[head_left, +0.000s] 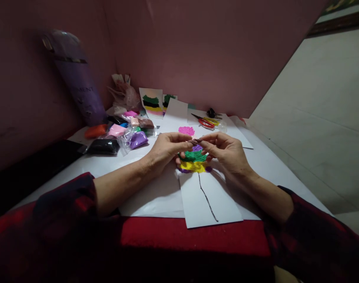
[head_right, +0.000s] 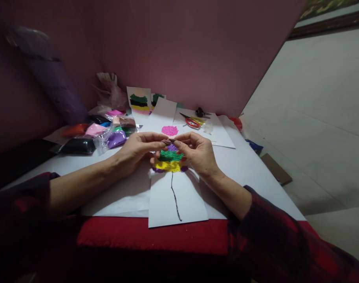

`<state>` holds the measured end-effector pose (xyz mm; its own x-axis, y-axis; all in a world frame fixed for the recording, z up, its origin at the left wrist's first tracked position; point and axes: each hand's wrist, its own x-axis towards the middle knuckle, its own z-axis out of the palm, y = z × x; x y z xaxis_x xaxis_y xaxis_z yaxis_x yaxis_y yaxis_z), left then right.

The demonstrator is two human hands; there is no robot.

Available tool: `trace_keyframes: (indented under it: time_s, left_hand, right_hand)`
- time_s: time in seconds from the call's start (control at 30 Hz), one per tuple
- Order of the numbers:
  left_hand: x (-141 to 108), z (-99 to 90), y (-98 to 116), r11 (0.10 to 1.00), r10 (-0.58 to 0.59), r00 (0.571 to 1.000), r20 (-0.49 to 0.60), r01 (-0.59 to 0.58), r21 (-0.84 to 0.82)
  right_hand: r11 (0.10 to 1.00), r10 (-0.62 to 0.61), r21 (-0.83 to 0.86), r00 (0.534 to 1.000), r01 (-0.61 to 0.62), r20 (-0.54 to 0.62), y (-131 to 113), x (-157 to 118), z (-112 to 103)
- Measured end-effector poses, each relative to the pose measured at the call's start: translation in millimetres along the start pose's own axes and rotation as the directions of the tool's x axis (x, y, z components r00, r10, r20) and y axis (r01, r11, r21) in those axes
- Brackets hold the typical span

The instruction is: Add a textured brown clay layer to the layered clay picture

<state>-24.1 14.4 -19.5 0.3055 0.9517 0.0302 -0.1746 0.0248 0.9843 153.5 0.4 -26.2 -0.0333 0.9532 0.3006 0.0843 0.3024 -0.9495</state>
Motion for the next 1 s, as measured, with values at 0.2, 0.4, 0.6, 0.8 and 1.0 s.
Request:
trace_keyframes:
  time_s: [0.2,0.4,0.6,0.8,1.0]
  left_hand:
    - [-1.1,1.9,-0.5,0.999,0.003,0.998,0.064,-0.005,0.041]
    - [-0.8,3.8,-0.1,0.997,0.002,0.999,0.036,-0.005,0.072]
    - [-0.3,3.2,-0.1,0.998,-0.008,0.998,0.065,0.004,0.061]
    - [-1.3,3.0,1.4,1.000,-0.002,0.990,0.141,-0.001,0.025]
    - [-0.6,3.4,1.0,0.991,0.064,0.992,0.104,-0.076,0.113]
  right_hand:
    - [1.000,-0.012,0.003,0.996,0.012,0.094,0.8,-1.6,0.2]
    - [0.999,-0.005,0.047,0.994,0.000,0.110,2.9,-0.5,1.5]
    - [1.000,-0.028,-0.003,0.993,0.029,0.115,2.3,-2.7,2.2]
    - [0.997,-0.042,-0.056,0.995,0.047,0.094,0.9,-2.5,0.5]
    - [0.996,-0.055,-0.071,0.996,0.060,0.072,-1.5,-4.2,3.2]
